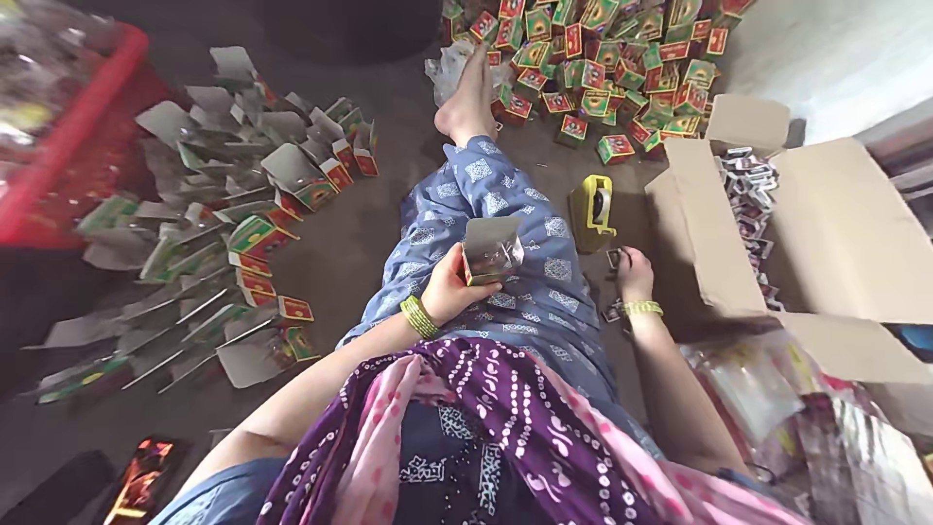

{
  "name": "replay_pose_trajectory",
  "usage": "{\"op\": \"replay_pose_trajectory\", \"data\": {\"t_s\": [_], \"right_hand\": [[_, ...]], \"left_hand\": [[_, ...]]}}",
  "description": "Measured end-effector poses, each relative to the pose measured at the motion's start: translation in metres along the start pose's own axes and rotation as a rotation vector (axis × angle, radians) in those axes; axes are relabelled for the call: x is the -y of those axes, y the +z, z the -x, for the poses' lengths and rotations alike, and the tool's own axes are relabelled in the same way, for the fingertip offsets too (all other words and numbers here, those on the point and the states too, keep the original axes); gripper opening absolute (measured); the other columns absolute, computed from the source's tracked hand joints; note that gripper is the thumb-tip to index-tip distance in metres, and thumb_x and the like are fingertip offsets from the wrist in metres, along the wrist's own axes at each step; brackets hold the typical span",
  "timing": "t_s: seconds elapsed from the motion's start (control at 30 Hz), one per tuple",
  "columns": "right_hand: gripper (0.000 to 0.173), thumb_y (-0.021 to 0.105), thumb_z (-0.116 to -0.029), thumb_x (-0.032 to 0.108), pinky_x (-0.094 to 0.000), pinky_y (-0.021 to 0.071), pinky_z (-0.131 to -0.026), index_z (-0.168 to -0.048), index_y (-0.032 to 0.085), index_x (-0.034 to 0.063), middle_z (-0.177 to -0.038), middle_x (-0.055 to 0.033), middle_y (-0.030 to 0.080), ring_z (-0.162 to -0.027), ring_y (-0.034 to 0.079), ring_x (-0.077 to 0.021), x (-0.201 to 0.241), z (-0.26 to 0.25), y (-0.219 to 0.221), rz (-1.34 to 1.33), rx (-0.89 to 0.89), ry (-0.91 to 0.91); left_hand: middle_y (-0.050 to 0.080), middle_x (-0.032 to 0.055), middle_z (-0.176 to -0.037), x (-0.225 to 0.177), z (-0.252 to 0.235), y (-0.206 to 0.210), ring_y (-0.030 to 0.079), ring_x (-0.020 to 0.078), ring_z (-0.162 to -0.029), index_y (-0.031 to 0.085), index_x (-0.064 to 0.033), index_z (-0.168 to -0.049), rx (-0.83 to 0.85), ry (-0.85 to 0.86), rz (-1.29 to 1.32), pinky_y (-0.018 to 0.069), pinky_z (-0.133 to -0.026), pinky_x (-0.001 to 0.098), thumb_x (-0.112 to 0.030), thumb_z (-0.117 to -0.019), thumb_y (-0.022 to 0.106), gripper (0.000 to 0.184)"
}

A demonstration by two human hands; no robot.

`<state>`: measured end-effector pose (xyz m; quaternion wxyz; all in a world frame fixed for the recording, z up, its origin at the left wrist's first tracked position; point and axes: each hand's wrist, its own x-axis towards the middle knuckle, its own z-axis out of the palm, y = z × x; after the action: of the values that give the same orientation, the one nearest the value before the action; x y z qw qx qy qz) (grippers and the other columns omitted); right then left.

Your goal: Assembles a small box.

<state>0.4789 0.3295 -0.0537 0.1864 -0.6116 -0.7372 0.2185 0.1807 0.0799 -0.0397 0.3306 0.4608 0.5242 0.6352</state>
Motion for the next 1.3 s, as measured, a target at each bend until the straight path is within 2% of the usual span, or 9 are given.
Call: {"op": "replay_pose_trajectory", "data": {"t_s": [0.1,0.23,0.43,0.53,0.73,0.93,1.03,1.2,1.3], "right_hand": [[0.037,0.053,-0.1062,0.015,-0.0345,0.0624,-0.081,-0.140,0.054,0.0000,-0.125,-0.0171,0.062,-0.096,0.070,-0.0190,0.064,0.025,-0.015,-0.617,0.083,0.032],[0.046,0.060,-0.0953,-0.004,-0.0410,0.0624,-0.087,-0.141,0.052,0.0004,-0.120,-0.0149,0.065,-0.097,0.071,-0.0240,0.137,0.062,-0.044,-0.996,0.383,-0.115],[0.029,0.071,-0.0930,0.002,-0.0383,0.0667,-0.074,-0.122,0.066,0.0002,-0.100,-0.0102,0.074,-0.082,0.074,-0.0208,0.195,0.109,-0.040,-0.776,0.476,-0.567],[0.022,0.071,-0.0928,0.011,-0.0265,0.0632,-0.073,-0.113,0.075,0.0061,-0.097,-0.0035,0.074,-0.082,0.071,-0.0082,0.201,0.119,-0.022,-0.399,0.239,-0.849],[0.020,0.063,-0.0920,0.012,-0.0326,0.0591,-0.072,-0.102,0.080,0.0094,-0.084,-0.0064,0.070,-0.079,0.069,-0.0185,0.202,0.126,-0.007,0.118,-0.127,-0.944],[0.019,0.067,-0.0906,0.020,-0.0416,0.0542,-0.091,-0.104,0.077,0.0108,-0.108,-0.0104,0.066,-0.105,0.063,-0.0279,0.207,0.126,-0.010,0.237,0.163,-0.898],[0.012,0.063,-0.0940,0.016,-0.0424,0.0532,-0.094,-0.099,0.072,0.0090,-0.103,-0.0078,0.071,-0.105,0.066,-0.0267,0.208,0.122,-0.010,0.261,0.218,-1.014],[0.026,0.055,-0.1013,0.011,-0.0451,0.0566,-0.087,-0.121,0.071,0.0160,-0.106,-0.0107,0.068,-0.103,0.066,-0.0285,0.207,0.110,-0.012,0.248,0.302,-1.181],[0.029,0.055,-0.0999,0.006,-0.0418,0.0576,-0.078,-0.117,0.074,0.0175,-0.107,-0.0156,0.061,-0.093,0.064,-0.0279,0.212,0.105,-0.012,0.204,0.328,-1.209]], "left_hand": [[0.072,0.0095,-0.118,0.003,-0.001,0.000,0.070,0.0195,-0.111,0.052,0.0031,-0.133,-0.017,-0.006,-0.032,0.0589,-0.101,0.0410,-0.009,-0.0712,0.093,0.075],[0.073,0.0084,-0.117,0.006,-0.003,0.000,0.070,0.0165,-0.112,0.053,0.0039,-0.131,-0.013,0.021,-0.102,0.0573,-0.103,0.0385,-0.014,-0.0712,0.093,0.074],[0.073,0.0078,-0.115,0.008,-0.004,-0.001,0.070,0.0148,-0.109,0.055,0.0020,-0.128,-0.028,-0.012,-0.152,0.0579,-0.101,0.0369,-0.016,-0.0725,0.092,0.069],[0.071,0.0080,-0.114,0.009,-0.003,-0.002,0.069,0.0128,-0.108,0.058,-0.0004,-0.128,-0.018,-0.034,-0.252,0.0568,-0.100,0.0355,-0.027,-0.0735,0.092,0.069],[0.071,0.0090,-0.115,0.008,-0.002,-0.005,0.068,0.0132,-0.109,0.059,-0.0005,-0.126,-0.003,-0.048,-0.277,0.0559,-0.101,0.0355,-0.028,-0.0733,0.092,0.068],[0.071,0.0100,-0.111,0.009,-0.002,-0.005,0.069,0.0145,-0.105,0.059,-0.0004,-0.125,0.026,-0.063,-0.315,0.0564,-0.098,0.0372,-0.032,-0.0743,0.090,0.067],[0.070,0.0091,-0.111,0.011,-0.002,-0.007,0.069,0.0140,-0.105,0.059,-0.0011,-0.124,0.033,-0.049,-0.280,0.0568,-0.098,0.0371,-0.031,-0.0735,0.092,0.067],[0.071,0.0085,-0.111,0.010,-0.003,-0.008,0.069,0.0127,-0.105,0.058,-0.0008,-0.124,0.062,-0.043,-0.203,0.0569,-0.098,0.0357,-0.026,-0.0730,0.092,0.067],[0.071,0.0078,-0.112,0.011,-0.004,-0.008,0.069,0.0119,-0.106,0.058,-0.0006,-0.125,0.064,-0.041,-0.177,0.0574,-0.099,0.0350,-0.025,-0.0726,0.092,0.068]]}}
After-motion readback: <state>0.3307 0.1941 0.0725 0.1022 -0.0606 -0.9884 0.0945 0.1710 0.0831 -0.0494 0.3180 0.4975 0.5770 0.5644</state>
